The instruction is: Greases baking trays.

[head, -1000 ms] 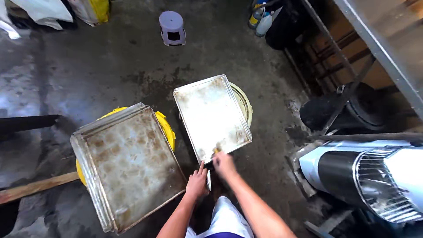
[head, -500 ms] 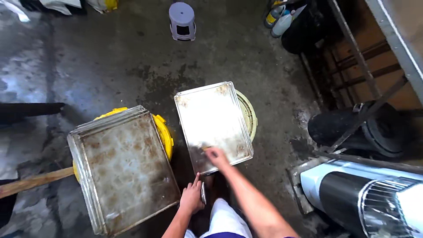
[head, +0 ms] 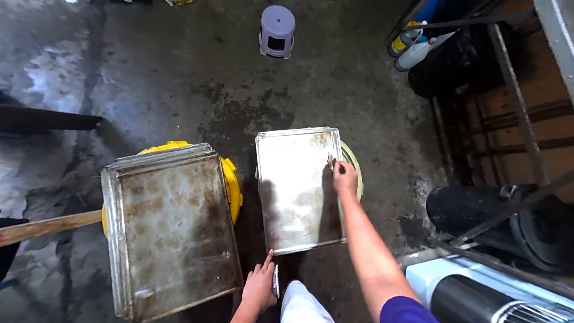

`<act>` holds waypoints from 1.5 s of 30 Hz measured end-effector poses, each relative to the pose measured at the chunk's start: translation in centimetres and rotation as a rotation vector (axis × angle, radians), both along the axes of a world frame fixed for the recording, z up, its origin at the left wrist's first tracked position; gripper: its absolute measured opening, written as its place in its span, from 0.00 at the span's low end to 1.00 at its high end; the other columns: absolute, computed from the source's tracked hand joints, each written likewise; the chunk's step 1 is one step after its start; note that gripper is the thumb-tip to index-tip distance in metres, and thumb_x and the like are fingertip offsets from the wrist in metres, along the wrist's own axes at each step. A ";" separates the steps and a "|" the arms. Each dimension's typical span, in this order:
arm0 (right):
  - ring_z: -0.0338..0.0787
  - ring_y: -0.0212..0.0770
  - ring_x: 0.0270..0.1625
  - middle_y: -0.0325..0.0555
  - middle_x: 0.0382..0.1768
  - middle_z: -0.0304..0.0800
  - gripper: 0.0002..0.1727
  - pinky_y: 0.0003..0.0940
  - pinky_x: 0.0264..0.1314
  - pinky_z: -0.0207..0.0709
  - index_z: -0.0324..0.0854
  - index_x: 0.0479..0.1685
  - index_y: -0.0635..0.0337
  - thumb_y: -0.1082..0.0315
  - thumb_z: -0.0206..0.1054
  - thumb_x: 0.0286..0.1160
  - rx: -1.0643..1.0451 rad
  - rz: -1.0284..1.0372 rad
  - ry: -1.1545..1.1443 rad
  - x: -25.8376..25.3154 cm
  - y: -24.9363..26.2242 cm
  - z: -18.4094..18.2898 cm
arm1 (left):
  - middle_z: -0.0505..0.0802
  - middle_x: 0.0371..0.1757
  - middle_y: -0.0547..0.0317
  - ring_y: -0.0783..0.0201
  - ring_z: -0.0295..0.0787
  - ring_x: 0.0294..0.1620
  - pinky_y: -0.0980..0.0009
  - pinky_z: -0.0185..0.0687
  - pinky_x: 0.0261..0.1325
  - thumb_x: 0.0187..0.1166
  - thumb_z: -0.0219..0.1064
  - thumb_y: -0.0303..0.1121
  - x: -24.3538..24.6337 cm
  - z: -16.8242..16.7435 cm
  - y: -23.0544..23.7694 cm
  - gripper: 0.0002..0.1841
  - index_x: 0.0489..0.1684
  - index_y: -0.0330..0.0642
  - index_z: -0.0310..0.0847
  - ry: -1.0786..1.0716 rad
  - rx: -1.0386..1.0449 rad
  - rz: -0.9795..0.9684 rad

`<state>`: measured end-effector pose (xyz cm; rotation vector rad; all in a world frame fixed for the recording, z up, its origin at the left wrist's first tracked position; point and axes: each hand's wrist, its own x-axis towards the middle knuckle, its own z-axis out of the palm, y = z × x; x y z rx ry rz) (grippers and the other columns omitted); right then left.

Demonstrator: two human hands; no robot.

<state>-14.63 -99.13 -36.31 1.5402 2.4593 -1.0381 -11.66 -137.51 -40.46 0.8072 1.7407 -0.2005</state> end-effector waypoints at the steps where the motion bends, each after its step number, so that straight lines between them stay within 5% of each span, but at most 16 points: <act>1: 0.88 0.55 0.68 0.59 0.66 0.87 0.17 0.54 0.71 0.81 0.88 0.58 0.59 0.60 0.59 0.85 -0.017 0.059 -0.170 -2.7 -2.1 0.3 | 0.48 0.98 0.75 0.46 0.72 0.83 0.44 0.81 0.67 0.50 0.85 0.48 0.0 0.0 -0.1 0.49 0.83 0.54 0.70 -0.003 -0.001 0.000; 3: 0.89 0.54 0.65 0.58 0.67 0.86 0.15 0.53 0.66 0.85 0.91 0.54 0.54 0.61 0.62 0.80 -0.065 0.261 -0.175 -8.5 -8.4 -1.0 | 0.48 0.98 0.73 0.44 0.71 0.83 0.42 0.80 0.68 0.52 0.86 0.47 -0.2 0.3 0.2 0.49 0.83 0.52 0.69 -0.018 -0.008 0.010; 5: 0.93 0.48 0.59 0.55 0.58 0.92 0.15 0.46 0.66 0.85 0.91 0.55 0.59 0.62 0.61 0.86 -0.191 0.376 0.176 -11.3 -9.9 -2.2 | 0.48 0.98 0.74 0.44 0.71 0.82 0.41 0.79 0.68 0.52 0.85 0.46 -0.4 0.5 0.4 0.48 0.83 0.52 0.70 -0.024 -0.018 0.013; 7: 0.93 0.43 0.56 0.52 0.52 0.95 0.16 0.46 0.66 0.84 0.89 0.56 0.63 0.61 0.60 0.89 -0.355 0.153 0.392 -10.9 -4.5 -1.8 | 0.48 0.98 0.74 0.44 0.71 0.82 0.42 0.79 0.67 0.53 0.85 0.46 -0.4 0.5 0.5 0.48 0.83 0.52 0.69 -0.030 -0.025 0.012; 11: 0.90 0.56 0.65 0.62 0.60 0.91 0.18 0.56 0.72 0.79 0.88 0.59 0.65 0.61 0.61 0.87 0.128 -0.041 0.217 -7.8 6.8 -2.1 | 0.48 0.98 0.75 0.45 0.71 0.83 0.42 0.80 0.67 0.52 0.85 0.47 -0.4 0.2 0.3 0.48 0.83 0.54 0.69 -0.025 -0.013 0.056; 14: 0.91 0.59 0.62 0.59 0.62 0.88 0.15 0.61 0.62 0.85 0.86 0.58 0.56 0.61 0.60 0.82 -0.021 0.200 -0.150 -8.2 -4.5 -0.8 | 0.47 0.98 0.75 0.45 0.70 0.83 0.42 0.79 0.68 0.52 0.86 0.47 -0.2 0.4 0.5 0.49 0.84 0.54 0.68 -0.024 -0.022 0.056; 17: 0.91 0.44 0.63 0.52 0.60 0.92 0.16 0.43 0.70 0.83 0.89 0.59 0.59 0.63 0.61 0.84 -0.284 0.440 0.123 -2.9 -13.2 -2.3 | 0.47 0.98 0.73 0.44 0.71 0.83 0.42 0.79 0.68 0.53 0.85 0.48 -0.2 0.5 0.7 0.49 0.84 0.53 0.68 -0.027 -0.012 0.034; 19: 0.93 0.39 0.59 0.53 0.53 0.95 0.15 0.39 0.70 0.84 0.91 0.53 0.66 0.65 0.62 0.84 -0.334 0.155 0.332 2.6 -8.9 -2.0 | 0.51 0.98 0.70 0.46 0.69 0.84 0.43 0.76 0.72 0.51 0.86 0.53 -1.0 0.7 0.6 0.53 0.86 0.53 0.66 -0.050 0.034 0.025; 21: 0.94 0.43 0.52 0.58 0.49 0.94 0.17 0.41 0.63 0.86 0.87 0.55 0.73 0.66 0.61 0.86 -0.271 -0.171 0.313 7.3 -1.4 -0.1 | 0.66 0.93 0.60 0.46 0.67 0.86 0.43 0.66 0.82 0.43 0.88 0.59 -2.3 0.8 -0.4 0.60 0.87 0.49 0.66 -0.094 0.194 0.191; 23: 0.90 0.35 0.34 0.49 0.39 0.92 0.17 0.31 0.41 0.86 0.85 0.57 0.71 0.66 0.54 0.92 -0.341 -0.470 0.375 11.6 3.2 0.6 | 0.78 0.81 0.41 0.43 0.70 0.83 0.45 0.64 0.86 0.35 0.91 0.55 -4.0 0.2 -0.5 0.60 0.80 0.38 0.73 -0.129 0.496 0.578; 25: 0.87 0.36 0.29 0.46 0.33 0.89 0.24 0.32 0.35 0.85 0.79 0.58 0.67 0.58 0.41 0.98 -0.596 -0.747 0.536 16.1 2.1 1.2 | 0.78 0.79 0.38 0.51 0.75 0.81 0.55 0.71 0.84 0.45 0.90 0.41 -5.1 -0.6 0.6 0.57 0.83 0.30 0.62 -0.278 0.631 1.026; 28: 0.88 0.42 0.43 0.48 0.43 0.89 0.30 0.42 0.48 0.83 0.78 0.58 0.62 0.48 0.35 0.96 -0.744 -1.021 0.596 22.1 -3.1 -0.1 | 0.89 0.64 0.41 0.55 0.91 0.60 0.57 0.89 0.64 0.67 0.77 0.28 -6.4 -1.3 3.5 0.40 0.82 0.33 0.61 -0.486 0.654 1.463; 31: 0.84 0.46 0.49 0.49 0.49 0.86 0.31 0.48 0.53 0.78 0.78 0.61 0.59 0.45 0.35 0.95 -0.766 -1.148 0.527 25.7 -7.4 -2.5 | 0.90 0.62 0.39 0.52 0.92 0.58 0.54 0.90 0.61 0.75 0.73 0.30 -6.4 -1.1 4.3 0.34 0.81 0.33 0.63 -0.482 0.602 1.542; 35: 0.84 0.56 0.66 0.57 0.68 0.81 0.33 0.57 0.64 0.78 0.72 0.72 0.59 0.44 0.33 0.94 -0.876 -1.231 0.618 26.4 -9.6 -3.4 | 0.89 0.63 0.40 0.52 0.91 0.58 0.54 0.90 0.59 0.73 0.75 0.28 -4.7 0.3 3.9 0.36 0.82 0.35 0.62 -0.423 0.587 1.566; 45: 0.87 0.47 0.55 0.50 0.57 0.89 0.29 0.45 0.52 0.77 0.80 0.64 0.55 0.47 0.36 0.95 -0.819 -1.125 0.556 26.5 -11.9 -2.3 | 0.91 0.57 0.46 0.60 0.92 0.53 0.61 0.90 0.57 0.80 0.63 0.33 -1.7 3.8 1.6 0.27 0.77 0.34 0.64 -0.518 0.779 1.770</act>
